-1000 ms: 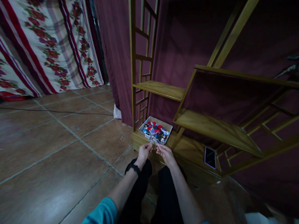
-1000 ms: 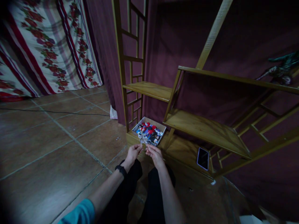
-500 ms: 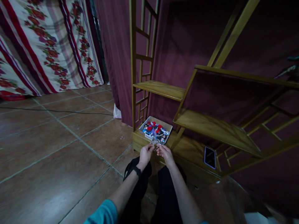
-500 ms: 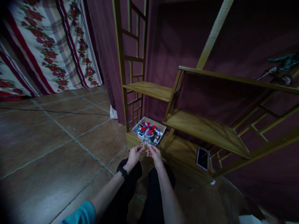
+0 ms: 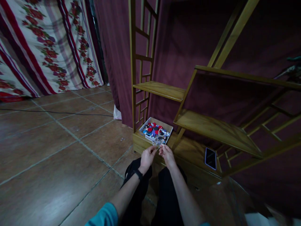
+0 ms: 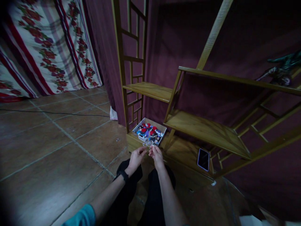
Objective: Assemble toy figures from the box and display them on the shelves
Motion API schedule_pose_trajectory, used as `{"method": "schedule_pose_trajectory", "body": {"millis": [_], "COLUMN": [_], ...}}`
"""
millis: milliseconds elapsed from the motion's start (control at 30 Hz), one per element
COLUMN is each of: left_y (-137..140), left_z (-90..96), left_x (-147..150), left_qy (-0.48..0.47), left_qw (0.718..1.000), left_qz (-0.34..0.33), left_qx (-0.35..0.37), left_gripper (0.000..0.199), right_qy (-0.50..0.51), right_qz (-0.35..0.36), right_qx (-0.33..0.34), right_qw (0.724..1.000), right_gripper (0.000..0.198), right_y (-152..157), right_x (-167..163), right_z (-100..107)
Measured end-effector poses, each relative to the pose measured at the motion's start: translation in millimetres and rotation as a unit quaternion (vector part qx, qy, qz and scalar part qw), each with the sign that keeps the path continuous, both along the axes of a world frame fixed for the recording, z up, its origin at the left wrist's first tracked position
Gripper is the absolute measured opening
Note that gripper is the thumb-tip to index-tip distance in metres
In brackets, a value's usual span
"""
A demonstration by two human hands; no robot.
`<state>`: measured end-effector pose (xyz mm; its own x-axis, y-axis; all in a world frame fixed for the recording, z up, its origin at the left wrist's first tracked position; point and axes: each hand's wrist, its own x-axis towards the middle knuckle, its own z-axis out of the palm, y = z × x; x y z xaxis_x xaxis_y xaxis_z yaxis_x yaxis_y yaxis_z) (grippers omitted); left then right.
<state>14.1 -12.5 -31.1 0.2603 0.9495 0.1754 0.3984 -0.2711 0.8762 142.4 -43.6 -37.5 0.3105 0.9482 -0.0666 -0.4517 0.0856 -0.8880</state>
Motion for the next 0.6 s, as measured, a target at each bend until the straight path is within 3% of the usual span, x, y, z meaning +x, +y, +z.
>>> {"method": "schedule_pose_trajectory", "body": {"millis": [367,600], "left_y": [-8.0,-10.6], "left_z": [6.3,7.1], "left_x": [-1.3,0.7], "left_qy": [-0.001,0.069], "left_qw": [1.0,0.996], "left_qz": [0.014,0.058], "left_qx": [0.015,-0.007], "left_gripper": [0.022,0.024], "right_qy": [0.01,0.0], "right_qz": [-0.001,0.024], "right_qx": [-0.013,-0.017], "right_qw": [1.0,1.0], "right_gripper": [0.032,0.035], "right_y": [-1.3,-2.1], "right_x": [0.5,-2.7], "right_z": [2.2,4.7]}}
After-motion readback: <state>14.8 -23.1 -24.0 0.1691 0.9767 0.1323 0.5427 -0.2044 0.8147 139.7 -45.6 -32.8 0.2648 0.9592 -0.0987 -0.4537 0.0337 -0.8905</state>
